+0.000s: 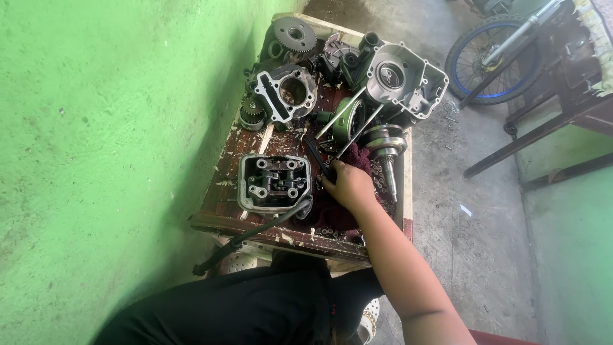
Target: The person cleans a disassembled engine cylinder head using a maroon cloth and a black hose. They wipe the internal surfaces and then use the hose to blow out debris from the valve seats and ports.
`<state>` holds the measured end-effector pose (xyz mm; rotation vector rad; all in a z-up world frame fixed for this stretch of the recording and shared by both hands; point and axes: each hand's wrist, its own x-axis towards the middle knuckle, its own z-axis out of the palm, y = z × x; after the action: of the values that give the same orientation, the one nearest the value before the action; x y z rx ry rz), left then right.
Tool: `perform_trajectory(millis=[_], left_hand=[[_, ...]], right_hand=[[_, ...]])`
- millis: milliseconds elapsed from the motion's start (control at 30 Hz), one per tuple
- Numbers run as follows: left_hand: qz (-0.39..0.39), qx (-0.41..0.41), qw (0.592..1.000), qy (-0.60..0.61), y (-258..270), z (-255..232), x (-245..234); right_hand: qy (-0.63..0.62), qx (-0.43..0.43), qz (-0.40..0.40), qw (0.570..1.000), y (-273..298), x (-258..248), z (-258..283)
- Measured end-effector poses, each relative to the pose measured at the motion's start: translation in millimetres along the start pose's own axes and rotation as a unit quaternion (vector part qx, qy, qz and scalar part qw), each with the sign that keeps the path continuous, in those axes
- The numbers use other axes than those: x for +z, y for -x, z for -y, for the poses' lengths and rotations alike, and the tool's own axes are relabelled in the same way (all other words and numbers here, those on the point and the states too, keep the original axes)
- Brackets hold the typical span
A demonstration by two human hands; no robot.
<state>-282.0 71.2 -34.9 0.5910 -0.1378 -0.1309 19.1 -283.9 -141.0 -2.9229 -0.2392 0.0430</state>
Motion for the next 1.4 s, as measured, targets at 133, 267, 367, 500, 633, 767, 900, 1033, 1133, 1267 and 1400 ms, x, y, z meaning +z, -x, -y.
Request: perform_trajectory(millis=[133,267,367,500,633,767,900,1033,1133,1267,1400], left_hand=[[-0.027,-0.043,0.999,0.007,-64.3,2.9,1.6],[-0.071,0.072,0.977,-0.187,-109.0,9.0,16.6],[-0.121,0.222,0.827,-0.502,-147.9,20.3,-16.9],[-0.155,0.232,0.542,-0.792,-160.3,38.0,-48.2],[-0.205,0.193,0.500,-0.819,-173.8,68.0,-87.5],[-0.217,0.101,0.483,-0.842,-179.3,89.3,-124.4],[-0.198,0.037,0.507,-0.838,-173.4,90.8,-120.6],[-0.190,0.035,0.476,-0.858,-172.0,92.2,-118.5],[-0.179,0.033,0.465,-0.867,-173.8,94.6,-125.3],[-0.175,0.018,0.475,-0.862,-176.7,90.4,-126.7],[-0.161,-0.022,0.502,-0.849,-173.4,82.8,-105.5]], right_hand=[[-0.006,0.005,0.001,1.000,5.2,-5.8,8.0],[0.015,-0.002,-0.061,0.998,2.4,5.0,10.3],[0.047,0.001,-0.056,0.997,0.9,7.7,16.0],[0.031,-0.017,-0.050,0.998,-2.5,7.4,19.3],[-0.020,-0.030,-0.048,0.998,-11.6,24.4,5.9],[0.011,-0.053,-0.069,0.996,-7.4,21.5,-0.3],[0.054,-0.041,-0.119,0.991,12.8,-10.0,5.4],[0.012,-0.128,-0.199,0.972,47.9,-31.7,14.0],[-0.041,-0.220,-0.269,0.937,62.4,-36.3,3.1],[-0.241,-0.202,-0.326,0.892,78.1,-46.6,-8.4],[-0.433,-0.156,-0.393,0.796,83.2,-75.8,26.1]])
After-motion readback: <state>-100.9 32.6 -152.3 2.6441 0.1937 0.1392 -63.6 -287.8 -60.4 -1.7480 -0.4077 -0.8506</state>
